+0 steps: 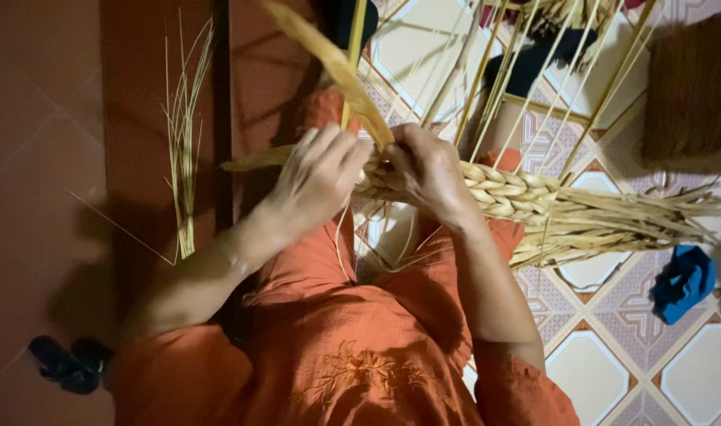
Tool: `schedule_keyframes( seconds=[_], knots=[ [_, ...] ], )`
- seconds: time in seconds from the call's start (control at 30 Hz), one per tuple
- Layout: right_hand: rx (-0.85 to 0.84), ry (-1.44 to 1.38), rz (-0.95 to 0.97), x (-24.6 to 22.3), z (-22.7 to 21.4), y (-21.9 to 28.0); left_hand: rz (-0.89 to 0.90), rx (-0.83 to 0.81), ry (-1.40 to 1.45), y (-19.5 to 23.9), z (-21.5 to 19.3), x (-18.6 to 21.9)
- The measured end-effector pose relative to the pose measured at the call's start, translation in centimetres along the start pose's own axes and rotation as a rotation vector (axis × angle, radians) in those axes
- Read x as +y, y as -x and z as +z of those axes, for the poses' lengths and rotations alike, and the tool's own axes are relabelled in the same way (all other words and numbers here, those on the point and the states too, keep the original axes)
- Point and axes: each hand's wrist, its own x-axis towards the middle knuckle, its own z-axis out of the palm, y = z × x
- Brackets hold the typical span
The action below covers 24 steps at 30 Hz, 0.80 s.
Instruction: The person weaves dried palm leaves into a braided structure by hand, interlacing strands over and under a vertical frame. The person continues the braiding pattern along the length of the frame, adjusting and tightening the weave as they progress.
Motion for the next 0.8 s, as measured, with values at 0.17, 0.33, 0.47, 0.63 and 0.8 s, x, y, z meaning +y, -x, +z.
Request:
schedule_keyframes(
  seconds=[0.17,0.33,0.47,0.63,0.8],
  knots=[
    [-0.032,-0.059,-0.078,0.5,-0.5,0.2,0.034,-0.064,0.173,-5.2,6.9,-4.5],
    [0.024,-0.063,-0.087,0.8,0.1,0.5,-0.163,-0.006,0.287,-6.5,7.1,-4.5],
    [0.064,-0.085,-0.005,0.8,0.5,0.3,-0.591,0.252,1.146,-3.6,4.5,-4.6],
    [0.215,0.12,-0.279,-0.2,0.9,-0.7,-0.934,0.399,1.728,1.1,0.9,-3.4],
    [0.299,0.2,-0.27,-0.6,2.3,-1.4,-0.879,0.404,1.705,3.9,-0.5,-0.3]
  ],
)
